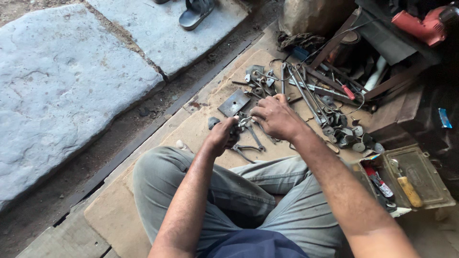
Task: The person manipulates small metal components and wires using pliers and a screwdriver while sitting on the floor.
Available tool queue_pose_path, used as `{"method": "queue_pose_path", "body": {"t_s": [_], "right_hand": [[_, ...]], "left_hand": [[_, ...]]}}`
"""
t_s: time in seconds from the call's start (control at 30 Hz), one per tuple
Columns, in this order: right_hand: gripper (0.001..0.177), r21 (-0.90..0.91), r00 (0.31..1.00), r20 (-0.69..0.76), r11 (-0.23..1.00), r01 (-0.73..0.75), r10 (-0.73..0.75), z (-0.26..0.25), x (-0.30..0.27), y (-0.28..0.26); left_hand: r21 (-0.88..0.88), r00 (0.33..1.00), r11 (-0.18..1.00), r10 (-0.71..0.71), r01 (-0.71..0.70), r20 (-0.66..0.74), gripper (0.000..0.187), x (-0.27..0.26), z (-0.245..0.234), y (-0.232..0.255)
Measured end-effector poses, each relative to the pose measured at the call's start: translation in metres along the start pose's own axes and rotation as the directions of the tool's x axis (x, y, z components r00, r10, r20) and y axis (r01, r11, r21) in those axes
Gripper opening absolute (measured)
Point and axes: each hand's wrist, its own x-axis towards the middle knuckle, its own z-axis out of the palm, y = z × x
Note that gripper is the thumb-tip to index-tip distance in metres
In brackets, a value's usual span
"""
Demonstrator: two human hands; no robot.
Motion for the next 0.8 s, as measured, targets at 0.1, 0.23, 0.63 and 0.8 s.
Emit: {"method": "queue_pose_path", "body": {"t_s": [0.1,0.23,0.63,0.8], "right_hand": [[0.016,-0.009,0.996,0.085,1.000,0.009,-0.008,-0.010,0.005,-0.006],[0.017,-0.024,0.982,0.189,1.000,0.018,-0.014,-0.021,0.007,-0.005],[0.033,0.407,0.936,0.352,0.900,-0.153,-0.001,0.001,-0.005,0.020],[0.035,0.434,0.943,0.333,0.892,-0.128,-0.027,0.004,-0.005,0.017]], "left_hand": [[-0.025,0.998,0.999,-0.020,0.021,0.060,0.044,-0.001,-0.002,-0.001],[0.002,0.992,0.999,-0.042,0.042,0.123,0.043,0.000,-0.002,-0.002],[0.076,0.961,0.997,-0.032,0.011,0.275,0.045,-0.022,0.010,0.008],[0.108,0.949,0.994,-0.014,-0.021,0.315,0.046,-0.021,0.008,0.006]]}}
